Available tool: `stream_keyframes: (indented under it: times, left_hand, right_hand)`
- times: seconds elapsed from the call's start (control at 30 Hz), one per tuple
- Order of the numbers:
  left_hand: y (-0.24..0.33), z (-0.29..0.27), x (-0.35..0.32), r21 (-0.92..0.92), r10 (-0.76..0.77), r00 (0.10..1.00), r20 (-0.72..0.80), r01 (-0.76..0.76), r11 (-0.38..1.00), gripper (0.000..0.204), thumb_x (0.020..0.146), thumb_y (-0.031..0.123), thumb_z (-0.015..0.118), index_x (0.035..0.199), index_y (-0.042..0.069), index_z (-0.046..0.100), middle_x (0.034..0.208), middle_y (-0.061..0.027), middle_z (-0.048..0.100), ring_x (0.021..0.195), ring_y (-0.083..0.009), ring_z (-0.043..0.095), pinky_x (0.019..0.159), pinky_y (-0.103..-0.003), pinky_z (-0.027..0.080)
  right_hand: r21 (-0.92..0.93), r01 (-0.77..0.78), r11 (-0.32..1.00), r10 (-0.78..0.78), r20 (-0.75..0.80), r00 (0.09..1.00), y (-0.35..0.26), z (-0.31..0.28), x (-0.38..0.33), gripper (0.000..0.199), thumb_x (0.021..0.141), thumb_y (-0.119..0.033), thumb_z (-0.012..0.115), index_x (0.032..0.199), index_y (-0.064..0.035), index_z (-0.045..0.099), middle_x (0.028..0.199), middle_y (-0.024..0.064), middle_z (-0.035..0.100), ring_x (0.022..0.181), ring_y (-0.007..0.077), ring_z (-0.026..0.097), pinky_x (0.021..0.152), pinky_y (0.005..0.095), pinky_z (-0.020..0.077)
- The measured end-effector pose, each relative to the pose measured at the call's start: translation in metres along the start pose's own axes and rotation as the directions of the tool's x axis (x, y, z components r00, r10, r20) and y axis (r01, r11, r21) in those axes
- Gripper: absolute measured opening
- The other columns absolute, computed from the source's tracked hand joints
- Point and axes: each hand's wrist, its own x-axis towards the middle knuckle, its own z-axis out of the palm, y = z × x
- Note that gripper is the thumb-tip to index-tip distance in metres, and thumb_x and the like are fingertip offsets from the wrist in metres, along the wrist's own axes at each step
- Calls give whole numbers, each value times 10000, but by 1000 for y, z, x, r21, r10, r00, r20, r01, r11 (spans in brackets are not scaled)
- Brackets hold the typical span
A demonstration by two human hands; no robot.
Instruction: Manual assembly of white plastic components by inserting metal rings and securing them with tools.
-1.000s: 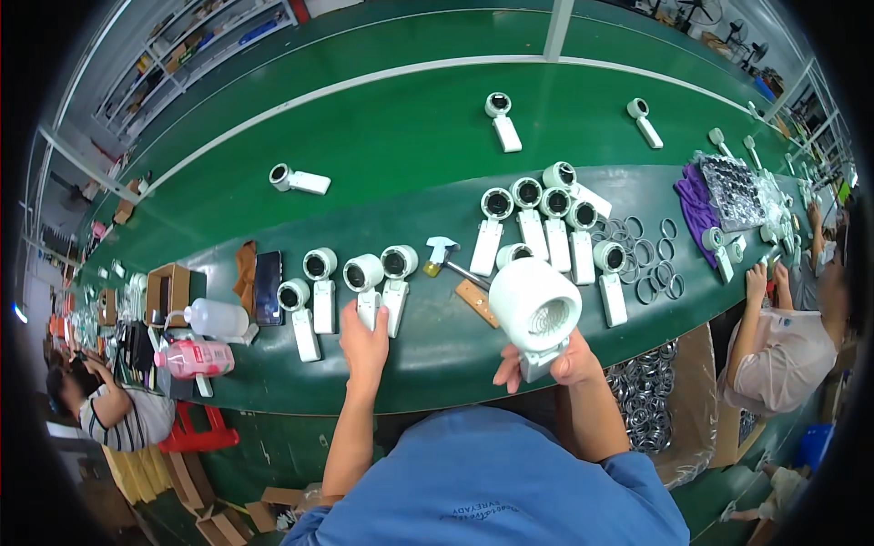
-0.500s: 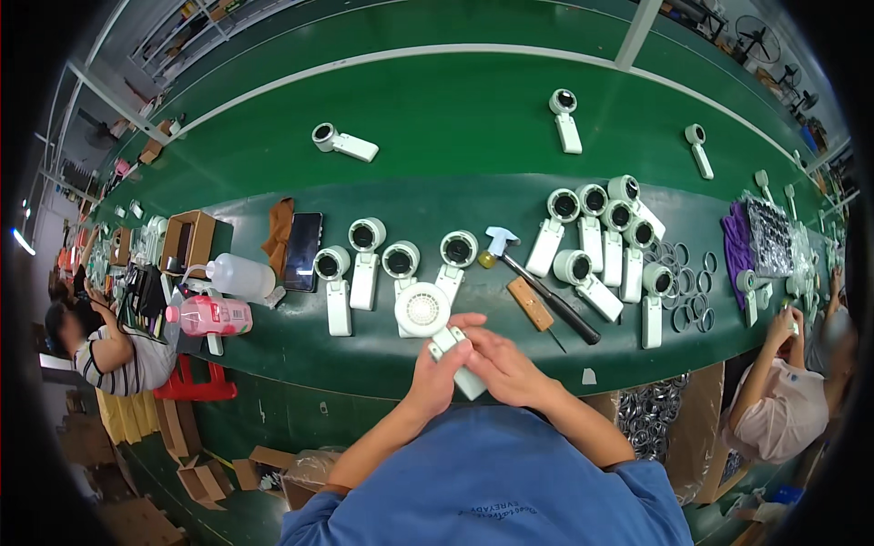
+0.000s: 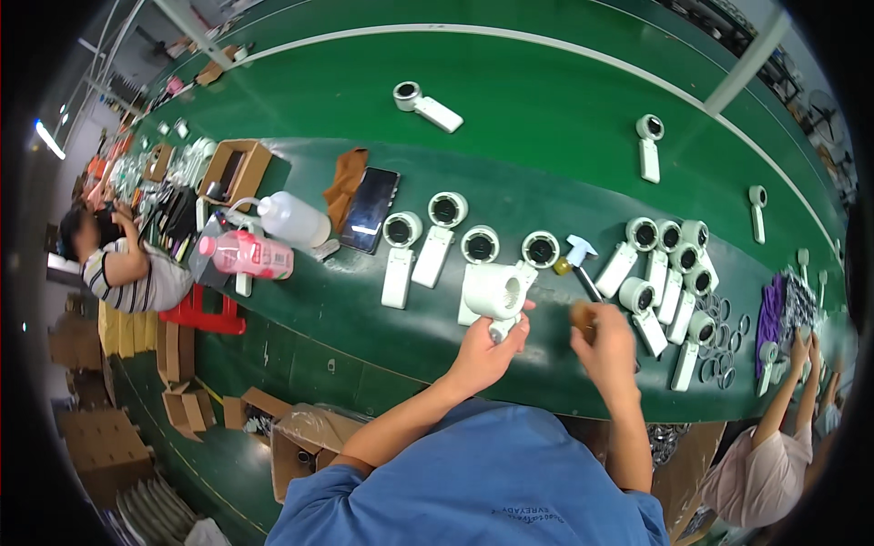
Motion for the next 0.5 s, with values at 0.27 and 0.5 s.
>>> stream_keyframes:
  times: [0.27,0.5]
  left_hand:
    - [9,3,-1,-133,32,999,37,-27,991,250,1021,137,575,1231,3,564,891,-5,569,752,-74,560,683,-262,477]
    - [18,14,-4,-130,30,998,51,-24,991,266,1023,159,580,1235,0,566,903,-9,571,774,-90,596,699,-273,519]
  right_hand:
    - [485,459,744,-235,-453,860,-54,-77,-33,307,794,-126,806,1012,-21,617,1029,237,725,847,280,733,746,338,591]
    - [181,507,843,-446,-294,845,-56,-87,-45,196,780,-131,805,903,-19,702,978,202,752,780,282,748,659,342,615]
